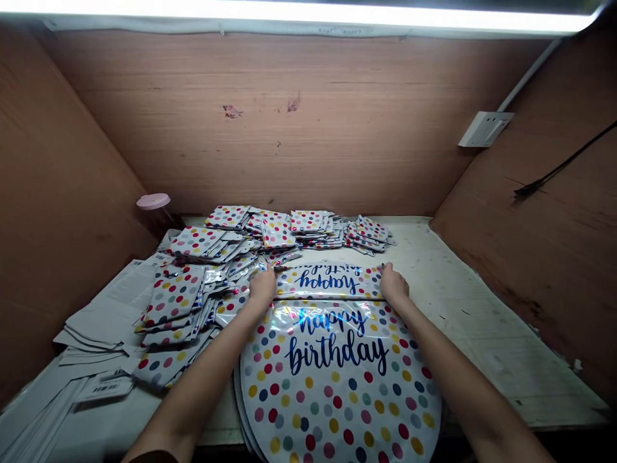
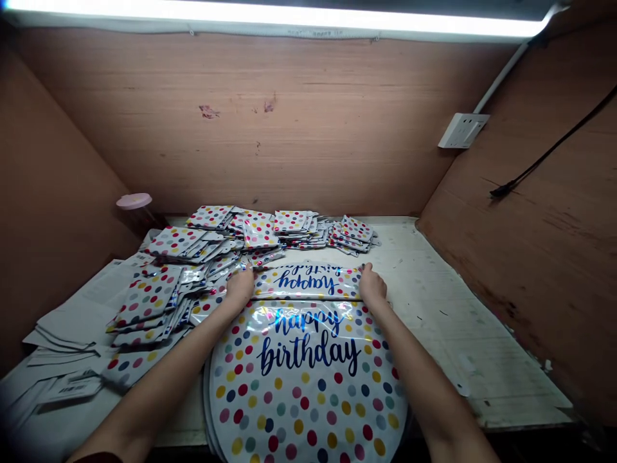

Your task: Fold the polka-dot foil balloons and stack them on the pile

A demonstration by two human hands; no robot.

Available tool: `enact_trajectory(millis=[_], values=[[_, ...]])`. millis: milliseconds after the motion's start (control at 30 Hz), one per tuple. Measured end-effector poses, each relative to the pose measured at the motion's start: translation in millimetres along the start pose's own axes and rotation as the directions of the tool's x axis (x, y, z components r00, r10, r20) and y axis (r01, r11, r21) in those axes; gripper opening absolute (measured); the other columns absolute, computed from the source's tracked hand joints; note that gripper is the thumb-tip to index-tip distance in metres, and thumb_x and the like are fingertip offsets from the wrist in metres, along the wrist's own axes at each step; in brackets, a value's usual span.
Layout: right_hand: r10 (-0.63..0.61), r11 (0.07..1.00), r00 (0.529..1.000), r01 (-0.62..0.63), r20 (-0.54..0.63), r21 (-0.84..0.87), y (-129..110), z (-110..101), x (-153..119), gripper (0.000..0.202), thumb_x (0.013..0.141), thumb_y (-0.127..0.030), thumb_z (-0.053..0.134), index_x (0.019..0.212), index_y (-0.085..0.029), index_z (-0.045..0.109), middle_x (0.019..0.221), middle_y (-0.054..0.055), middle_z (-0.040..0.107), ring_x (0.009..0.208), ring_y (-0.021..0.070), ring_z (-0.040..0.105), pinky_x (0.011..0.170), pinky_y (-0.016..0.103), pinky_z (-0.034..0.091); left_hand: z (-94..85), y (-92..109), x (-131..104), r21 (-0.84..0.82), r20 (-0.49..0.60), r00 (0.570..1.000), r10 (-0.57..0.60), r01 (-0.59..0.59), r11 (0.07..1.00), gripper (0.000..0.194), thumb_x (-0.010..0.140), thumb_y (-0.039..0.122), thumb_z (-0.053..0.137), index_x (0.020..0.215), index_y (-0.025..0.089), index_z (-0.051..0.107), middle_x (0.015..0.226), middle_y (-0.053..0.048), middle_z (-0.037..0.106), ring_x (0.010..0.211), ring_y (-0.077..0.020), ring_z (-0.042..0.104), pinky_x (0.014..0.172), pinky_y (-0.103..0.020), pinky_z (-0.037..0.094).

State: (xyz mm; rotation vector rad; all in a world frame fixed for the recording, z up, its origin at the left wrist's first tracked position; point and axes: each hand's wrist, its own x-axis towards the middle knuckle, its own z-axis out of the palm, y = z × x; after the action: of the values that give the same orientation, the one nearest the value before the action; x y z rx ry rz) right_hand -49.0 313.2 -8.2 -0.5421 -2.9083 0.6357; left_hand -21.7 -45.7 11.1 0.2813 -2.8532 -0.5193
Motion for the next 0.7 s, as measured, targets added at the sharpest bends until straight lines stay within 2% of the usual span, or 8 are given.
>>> enact_trajectory(millis=[67,133,233,300,433,533,633,700], values=[[0.011,0.997,1.000,-0.009,0.016,-0.077,-7,0,2,0.027,0.095,-0.025,0.030,0.111,-0.013,0.047,0.096,0.022,0.066,0.094,0.0296,0.064,0.077,0.042,0.048,-0.4,18,-6,0.039,-0.062,0.998,0.011,-0.009,0.999,0.046,0.093,0.021,0.036,0.136,0.008,0.042,0.115,-0.026,0.059,0.113,-0.0368,0.055,0.089,-0.052,0.044],[0.010,0.992,0.999,-0.006,0.033,-0.127,-10,-1,3,0.026,0.095,-0.022,0.030,0.111,-0.012,0.048,0.095,0.022,0.066,0.092,0.0292,0.065,0.075,0.041,0.048,2.5,42,-23,0.090,-0.068,0.986,0.155,-0.149,0.985,0.051,0.093,0.027,0.039,0.142,0.012,0.036,0.139,-0.024,0.043,0.132,-0.0378,0.037,0.103,-0.057,0.033],[0.005,0.985,0.999,0.003,0.046,-0.172,-11,-6,3,0.027,0.095,-0.019,0.029,0.112,-0.011,0.048,0.094,0.021,0.066,0.090,0.0291,0.065,0.073,0.040,0.048,16.0,88,-52,0.115,0.173,0.850,0.497,-0.519,0.847,0.056,0.090,0.037,0.048,0.142,0.019,0.038,0.147,-0.015,0.037,0.136,-0.0332,0.030,0.110,-0.049,0.028],[-0.008,0.982,0.999,0.014,0.036,-0.187,-13,-14,-1,0.029,0.096,-0.022,0.028,0.114,-0.010,0.048,0.093,0.021,0.066,0.089,0.0296,0.065,0.073,0.041,0.048,27.6,116,-64,0.103,0.306,0.777,0.550,-0.601,0.792,0.061,0.085,0.034,0.056,0.141,0.016,0.040,0.138,-0.018,0.046,0.126,-0.0335,0.043,0.103,-0.047,0.038],[-0.167,0.966,0.984,0.151,-0.059,-0.211,-19,-31,-40,0.039,0.097,-0.029,0.028,0.126,-0.008,0.043,0.116,0.028,0.057,0.109,0.0375,0.054,0.086,0.053,0.042,40.4,152,-65,0.188,0.338,0.830,0.443,-0.521,0.833,0.061,0.081,0.015,0.057,0.139,0.006,0.040,0.119,-0.029,0.055,0.106,-0.0360,0.058,0.078,-0.046,0.052],[-0.405,0.895,0.914,0.390,-0.030,-0.217,-25,-25,-87,0.036,0.095,-0.027,0.033,0.121,-0.013,0.052,0.127,0.023,0.052,0.119,0.0364,0.046,0.098,0.052,0.035,31.6,164,-56,0.214,0.317,0.856,0.408,-0.484,0.849,0.040,0.087,0.007,0.044,0.125,0.002,0.054,0.108,-0.028,0.060,0.094,-0.0319,0.065,0.071,-0.040,0.053],[-0.596,0.778,0.795,0.607,0.117,-0.162,-30,-3,-117,0.037,0.091,-0.038,0.045,0.123,-0.023,0.057,0.131,0.011,0.053,0.122,0.0301,0.045,0.102,0.041,0.035,-0.9,172,-37,0.202,0.280,0.867,0.413,-0.473,0.857,0.026,0.087,0.005,0.045,0.101,0.004,0.067,0.093,-0.022,0.066,0.085,-0.0259,0.068,0.071,-0.032,0.054],[-0.640,0.735,0.742,0.667,0.199,-0.121,-33,12,-119,0.053,0.090,-0.051,0.045,0.137,-0.027,0.046,0.143,0.009,0.043,0.130,0.0315,0.038,0.104,0.043,0.032,-38.6,175,-16,0.203,0.218,0.882,0.418,-0.460,0.865,0.024,0.088,0.006,0.046,0.095,0.006,0.068,0.089,-0.020,0.067,0.087,-0.0250,0.068,0.075,-0.032,0.053]])
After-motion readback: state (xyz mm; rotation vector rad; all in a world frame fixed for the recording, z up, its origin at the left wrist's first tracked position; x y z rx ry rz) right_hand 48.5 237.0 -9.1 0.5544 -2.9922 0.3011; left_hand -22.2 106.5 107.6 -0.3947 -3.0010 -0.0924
